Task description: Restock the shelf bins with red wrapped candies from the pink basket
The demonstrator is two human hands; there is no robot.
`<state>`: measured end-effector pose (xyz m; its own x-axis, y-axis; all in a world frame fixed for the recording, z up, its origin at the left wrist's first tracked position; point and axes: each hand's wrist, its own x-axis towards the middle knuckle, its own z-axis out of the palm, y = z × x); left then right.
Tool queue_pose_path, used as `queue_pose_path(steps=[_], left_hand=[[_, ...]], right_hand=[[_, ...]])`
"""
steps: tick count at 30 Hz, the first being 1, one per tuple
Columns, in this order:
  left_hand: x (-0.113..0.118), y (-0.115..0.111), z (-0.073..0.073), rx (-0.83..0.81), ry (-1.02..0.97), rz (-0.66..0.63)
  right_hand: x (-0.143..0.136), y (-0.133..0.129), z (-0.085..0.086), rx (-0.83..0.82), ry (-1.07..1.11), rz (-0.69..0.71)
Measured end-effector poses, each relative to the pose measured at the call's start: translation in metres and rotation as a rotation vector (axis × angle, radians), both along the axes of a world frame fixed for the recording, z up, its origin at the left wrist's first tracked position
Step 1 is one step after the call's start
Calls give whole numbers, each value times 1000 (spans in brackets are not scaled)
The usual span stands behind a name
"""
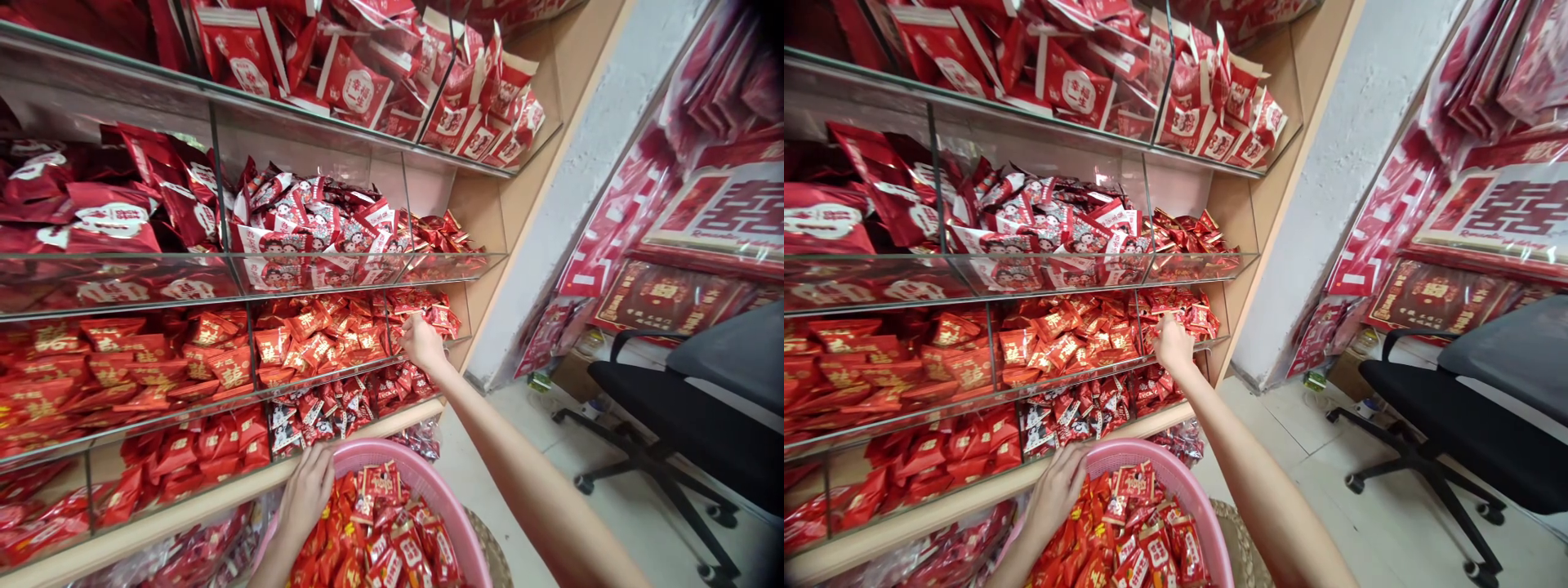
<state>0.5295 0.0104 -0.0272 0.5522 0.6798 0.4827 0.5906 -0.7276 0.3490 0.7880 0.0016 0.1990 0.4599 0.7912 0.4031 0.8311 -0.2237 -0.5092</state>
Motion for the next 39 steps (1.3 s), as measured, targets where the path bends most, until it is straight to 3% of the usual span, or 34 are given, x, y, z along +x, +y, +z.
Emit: queue_pose_path(steps=[5,9,15,18,23,27,33,36,39], left_hand=[[1,0,0,-4,10,0],[1,0,0,13,-1,-3],[0,0,0,29,-14,-25],[1,-1,2,49,-37,-25],[2,-3,7,29,-52,-19],[2,-5,10,-3,-41,-6],[3,-6,11,-12,-34,-23],[4,-5,9,-16,-21,-18],[4,-3,6,-2,-19,-17]], right_hand=[[14,4,-7,114,74,45],[12,1,-6,12,114,22],[3,-4,-3,-90,-22,-78],[4,-2,-3,-100,71,-48],[11,-2,-6,66,248,-39],[20,-13,-7,293,294,25],[27,-64,-4,559,474,198],[26,-92,-19,569,531,250],[20,-105,-58,482,658,316]])
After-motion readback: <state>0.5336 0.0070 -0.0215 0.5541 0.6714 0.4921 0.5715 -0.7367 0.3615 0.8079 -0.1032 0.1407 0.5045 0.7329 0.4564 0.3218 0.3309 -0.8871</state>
